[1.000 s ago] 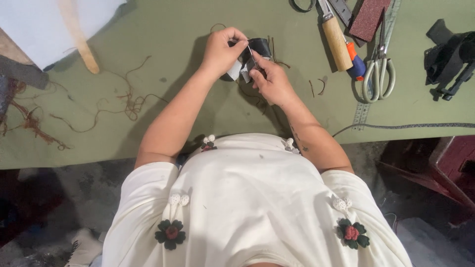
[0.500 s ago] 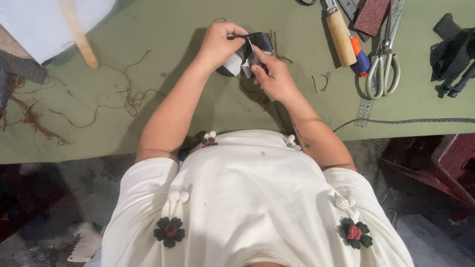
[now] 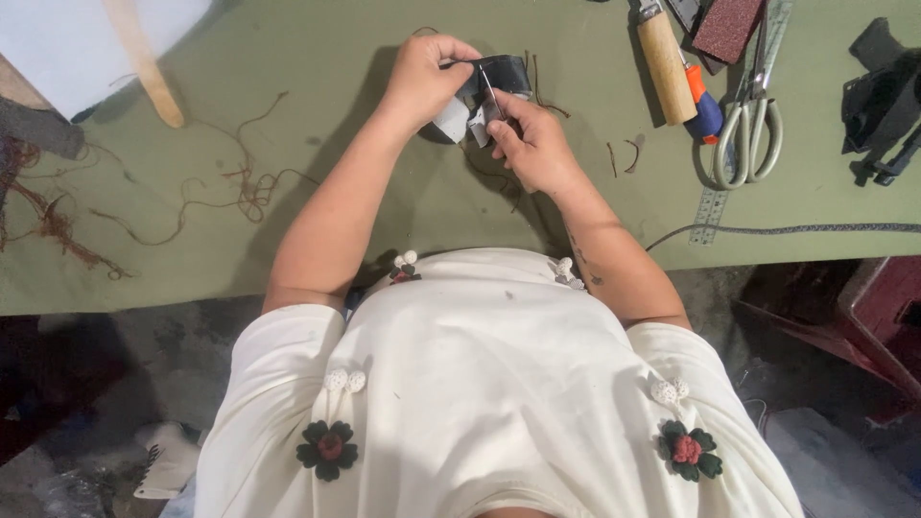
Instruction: Using a hand awl to punch holes into small leather strips on a workshop table.
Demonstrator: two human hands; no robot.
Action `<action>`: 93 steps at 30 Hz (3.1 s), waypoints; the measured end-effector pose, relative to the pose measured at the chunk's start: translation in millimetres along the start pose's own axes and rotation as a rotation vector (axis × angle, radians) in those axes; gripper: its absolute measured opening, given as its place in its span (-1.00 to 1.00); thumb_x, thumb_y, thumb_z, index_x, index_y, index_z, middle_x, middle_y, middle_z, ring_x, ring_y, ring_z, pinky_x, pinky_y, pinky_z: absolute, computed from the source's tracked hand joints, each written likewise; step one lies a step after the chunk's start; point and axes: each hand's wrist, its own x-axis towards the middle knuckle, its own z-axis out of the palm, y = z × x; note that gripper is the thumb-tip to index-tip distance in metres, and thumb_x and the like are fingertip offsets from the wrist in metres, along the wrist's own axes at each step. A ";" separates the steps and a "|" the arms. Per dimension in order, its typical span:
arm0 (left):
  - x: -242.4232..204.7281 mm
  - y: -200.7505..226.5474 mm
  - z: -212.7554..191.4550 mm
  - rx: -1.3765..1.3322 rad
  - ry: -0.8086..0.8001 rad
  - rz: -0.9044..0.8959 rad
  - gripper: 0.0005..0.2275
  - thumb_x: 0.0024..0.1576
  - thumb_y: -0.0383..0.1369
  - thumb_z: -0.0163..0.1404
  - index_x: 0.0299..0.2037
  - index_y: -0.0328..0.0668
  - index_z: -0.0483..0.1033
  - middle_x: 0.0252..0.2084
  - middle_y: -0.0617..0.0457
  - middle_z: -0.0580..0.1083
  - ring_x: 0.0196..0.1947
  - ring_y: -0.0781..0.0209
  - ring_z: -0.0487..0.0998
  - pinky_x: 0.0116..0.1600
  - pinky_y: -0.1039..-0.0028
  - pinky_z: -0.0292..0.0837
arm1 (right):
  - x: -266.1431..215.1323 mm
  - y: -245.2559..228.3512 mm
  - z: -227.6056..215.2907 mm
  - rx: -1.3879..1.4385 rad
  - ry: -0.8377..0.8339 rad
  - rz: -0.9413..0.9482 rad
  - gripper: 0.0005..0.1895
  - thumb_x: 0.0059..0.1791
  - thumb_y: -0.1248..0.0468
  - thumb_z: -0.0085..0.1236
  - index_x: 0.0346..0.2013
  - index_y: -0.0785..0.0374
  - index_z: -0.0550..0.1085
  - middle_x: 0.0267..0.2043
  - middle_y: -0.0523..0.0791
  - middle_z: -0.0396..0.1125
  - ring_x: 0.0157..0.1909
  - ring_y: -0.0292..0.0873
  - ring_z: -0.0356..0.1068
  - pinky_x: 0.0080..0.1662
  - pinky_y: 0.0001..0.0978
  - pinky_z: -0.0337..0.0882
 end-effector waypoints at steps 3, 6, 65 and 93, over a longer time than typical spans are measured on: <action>4.7 -9.9 3.0 -0.011 0.010 0.055 -0.82 0.05 -0.44 0.01 -0.28 0.00 0.70 -0.29 0.24 0.66 -0.29 0.44 0.62 -0.15 0.58 0.50 | 1.5 0.4 -0.4 0.043 -0.010 0.019 -0.57 0.13 0.26 -0.04 0.32 0.20 0.36 -0.24 -0.18 0.33 -0.39 -0.32 0.40 -0.40 -0.49 0.50; 5.2 -12.0 4.4 -0.045 0.014 0.078 -0.83 0.06 -0.47 0.00 -0.30 -0.01 0.67 -0.31 0.25 0.65 -0.29 0.45 0.61 -0.14 0.58 0.49 | 2.7 2.6 -2.2 0.066 -0.021 0.028 -0.57 0.13 0.23 -0.04 0.30 0.23 0.35 -0.21 -0.18 0.36 -0.37 -0.31 0.41 -0.39 -0.48 0.53; -22.4 -6.5 38.2 0.504 0.167 0.585 -0.91 0.22 -0.36 -0.05 -0.29 -0.06 0.52 -0.49 -0.02 0.50 -0.40 -0.17 0.60 -0.25 0.14 0.52 | -5.1 24.9 3.4 -0.016 0.124 -0.216 -0.63 0.08 0.41 0.04 0.16 0.55 0.43 -0.25 0.22 0.37 -0.48 -0.03 0.51 -0.60 -0.27 0.48; -71.2 6.6 20.7 0.477 0.044 0.502 -0.56 0.16 -0.42 0.02 0.28 -0.01 0.34 -0.13 -0.23 0.56 -0.13 -0.32 0.61 -0.04 -0.05 0.52 | -11.3 16.6 4.5 0.080 0.316 -0.295 -0.81 0.02 0.40 0.14 -0.10 0.36 0.59 -0.34 0.06 0.37 -0.39 -0.05 0.52 -0.38 -0.29 0.51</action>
